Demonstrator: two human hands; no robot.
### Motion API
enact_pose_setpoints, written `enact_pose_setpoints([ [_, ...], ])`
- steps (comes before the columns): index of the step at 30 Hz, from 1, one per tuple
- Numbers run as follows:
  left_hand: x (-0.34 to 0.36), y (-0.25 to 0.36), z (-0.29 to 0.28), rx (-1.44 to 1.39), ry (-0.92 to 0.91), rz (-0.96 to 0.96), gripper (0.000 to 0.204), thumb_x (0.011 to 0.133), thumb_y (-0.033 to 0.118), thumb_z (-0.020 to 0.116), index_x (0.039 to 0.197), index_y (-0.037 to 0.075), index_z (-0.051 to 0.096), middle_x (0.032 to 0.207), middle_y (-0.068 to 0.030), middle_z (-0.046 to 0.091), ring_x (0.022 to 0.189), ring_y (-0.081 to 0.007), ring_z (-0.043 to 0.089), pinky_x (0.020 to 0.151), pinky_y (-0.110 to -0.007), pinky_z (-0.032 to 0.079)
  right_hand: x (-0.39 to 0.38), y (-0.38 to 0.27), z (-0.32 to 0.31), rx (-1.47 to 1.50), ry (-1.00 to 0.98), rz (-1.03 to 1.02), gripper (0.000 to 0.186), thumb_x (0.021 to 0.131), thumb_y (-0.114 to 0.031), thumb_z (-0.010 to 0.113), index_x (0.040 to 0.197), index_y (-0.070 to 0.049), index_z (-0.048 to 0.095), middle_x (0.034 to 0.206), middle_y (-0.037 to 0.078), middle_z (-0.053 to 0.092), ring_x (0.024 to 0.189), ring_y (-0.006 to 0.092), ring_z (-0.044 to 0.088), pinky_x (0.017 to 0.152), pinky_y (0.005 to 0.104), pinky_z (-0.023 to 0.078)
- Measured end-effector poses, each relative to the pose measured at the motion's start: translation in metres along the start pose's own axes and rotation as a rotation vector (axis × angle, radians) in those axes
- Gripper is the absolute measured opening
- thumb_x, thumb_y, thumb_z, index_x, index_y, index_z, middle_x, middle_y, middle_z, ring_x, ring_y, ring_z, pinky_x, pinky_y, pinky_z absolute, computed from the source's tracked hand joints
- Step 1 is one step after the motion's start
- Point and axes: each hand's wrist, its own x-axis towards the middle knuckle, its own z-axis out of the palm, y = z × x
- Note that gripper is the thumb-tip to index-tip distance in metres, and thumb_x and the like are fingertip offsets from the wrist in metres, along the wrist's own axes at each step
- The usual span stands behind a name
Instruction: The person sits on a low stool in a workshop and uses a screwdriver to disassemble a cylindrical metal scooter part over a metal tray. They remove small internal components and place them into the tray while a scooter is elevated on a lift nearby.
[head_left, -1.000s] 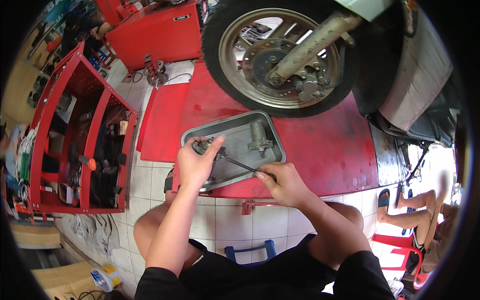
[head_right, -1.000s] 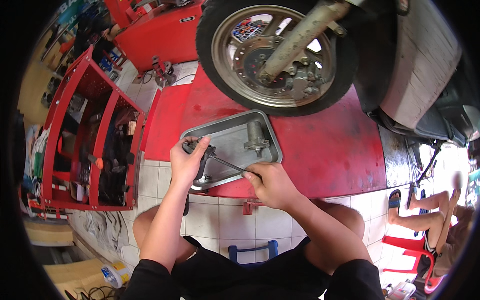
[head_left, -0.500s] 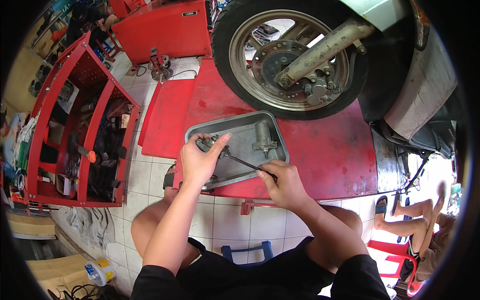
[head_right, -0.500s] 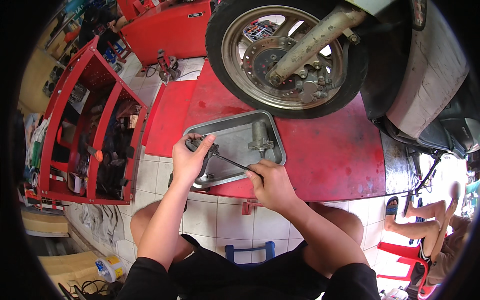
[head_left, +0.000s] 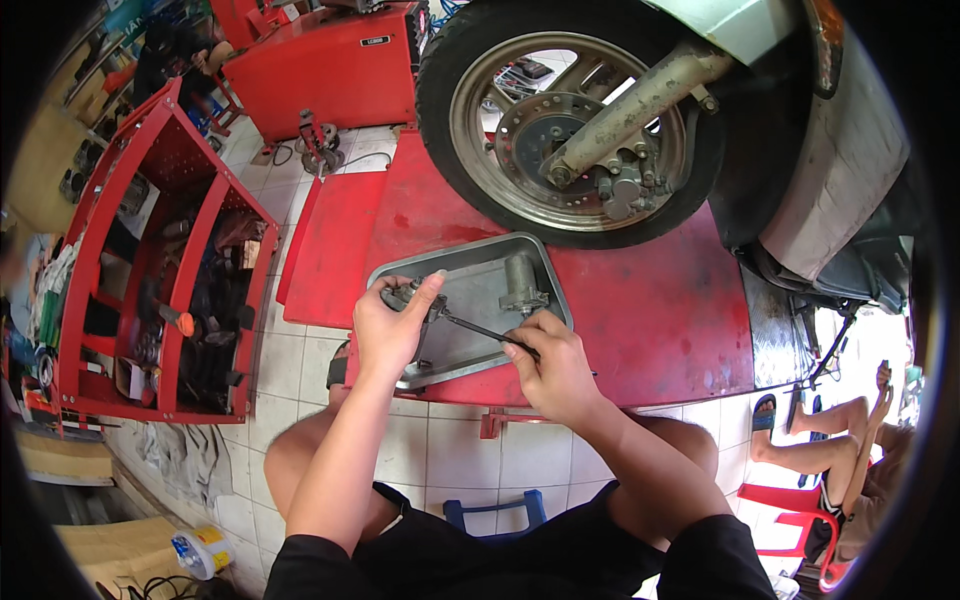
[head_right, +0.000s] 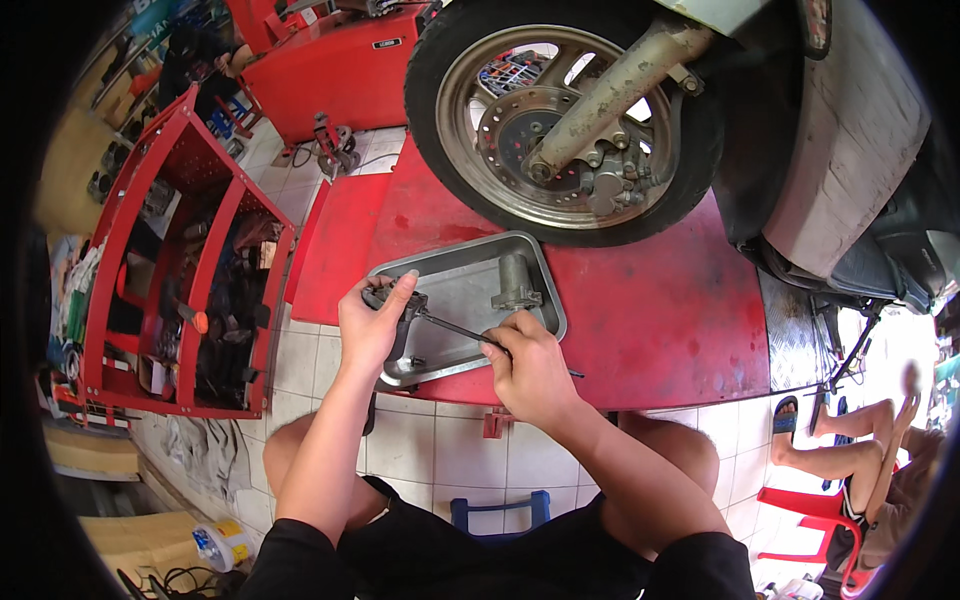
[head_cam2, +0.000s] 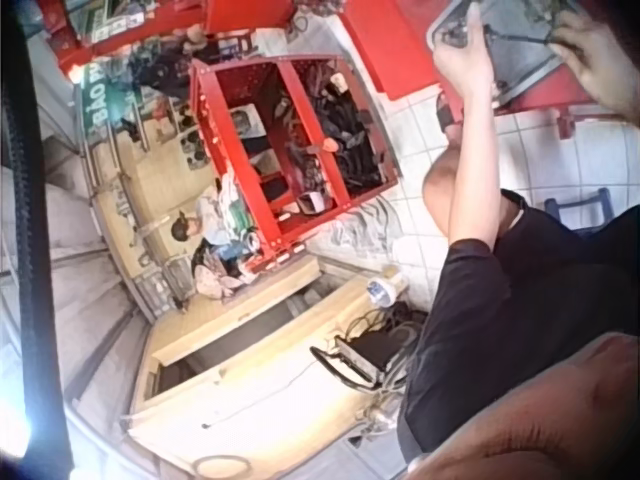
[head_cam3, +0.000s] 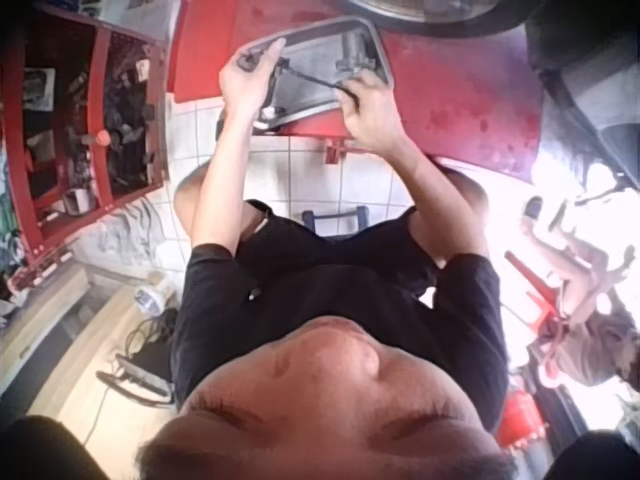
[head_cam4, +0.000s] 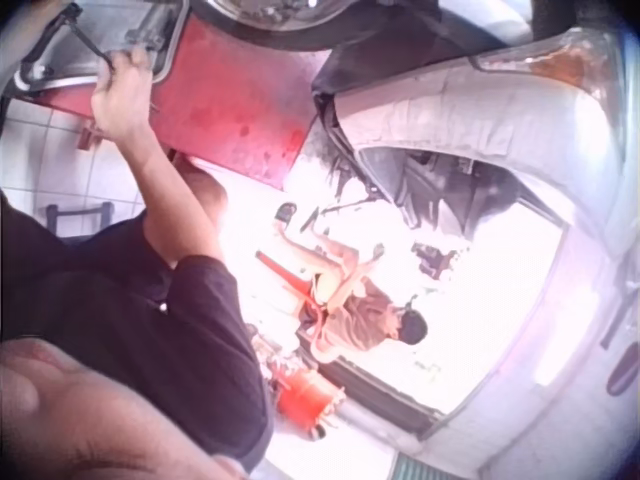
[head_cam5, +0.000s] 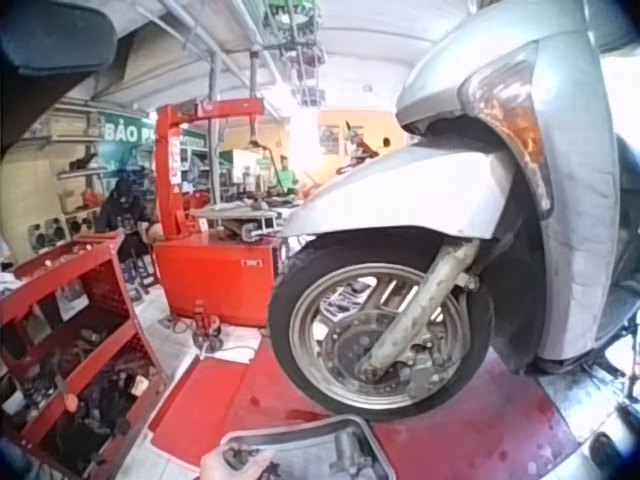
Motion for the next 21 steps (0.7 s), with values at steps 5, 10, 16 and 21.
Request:
enact_pose_setpoints([
  [5,-0.009,0.001,0.000,0.071,-0.022,0.017,0.065,0.073,0.052,0.084,0.092,-0.007,0.066,0.073,-0.0129,0.070,0.071,-0.0170,0.067,0.068,-0.032,0.053,0.002,-0.002,-0.006,-0.065,-0.064,0.088,0.015,0.079,-0.001,0.074,0.091,0.001,0.065,0.088,0.016,0.063,0.071,0.0354,0.064,0.064,0.0423,0.051],
  [10,-0.008,0.003,0.001,0.080,-0.024,-0.011,0.065,0.073,0.053,0.084,0.092,-0.006,0.066,0.074,-0.0155,0.071,0.071,-0.0204,0.069,0.069,-0.034,0.053,0.000,-0.002,0.001,-0.103,-0.077,0.041,0.017,0.079,-0.002,0.075,0.089,0.004,0.062,0.087,0.017,0.064,0.073,0.0342,0.064,0.064,0.0402,0.051],
  [16,-0.007,0.006,-0.003,0.123,-0.030,-0.017,0.066,0.072,0.054,0.085,0.092,-0.006,0.066,0.072,-0.0143,0.071,0.068,-0.0201,0.068,0.067,-0.033,0.053,0.001,0.003,0.006,-0.095,-0.126,0.010,0.015,0.083,-0.005,0.072,0.085,0.002,0.059,0.083,0.018,0.063,0.076,0.0406,0.063,0.066,0.0459,0.050],
  [21,-0.008,0.001,-0.002,0.117,-0.042,-0.015,0.066,0.072,0.054,0.085,0.092,-0.006,0.066,0.071,-0.0130,0.070,0.067,-0.0177,0.067,0.066,-0.032,0.053,0.003,-0.001,0.002,-0.127,-0.190,0.168,0.019,0.083,-0.006,0.073,0.092,0.002,0.058,0.086,0.020,0.066,0.077,0.0417,0.065,0.066,0.0459,0.051],
])
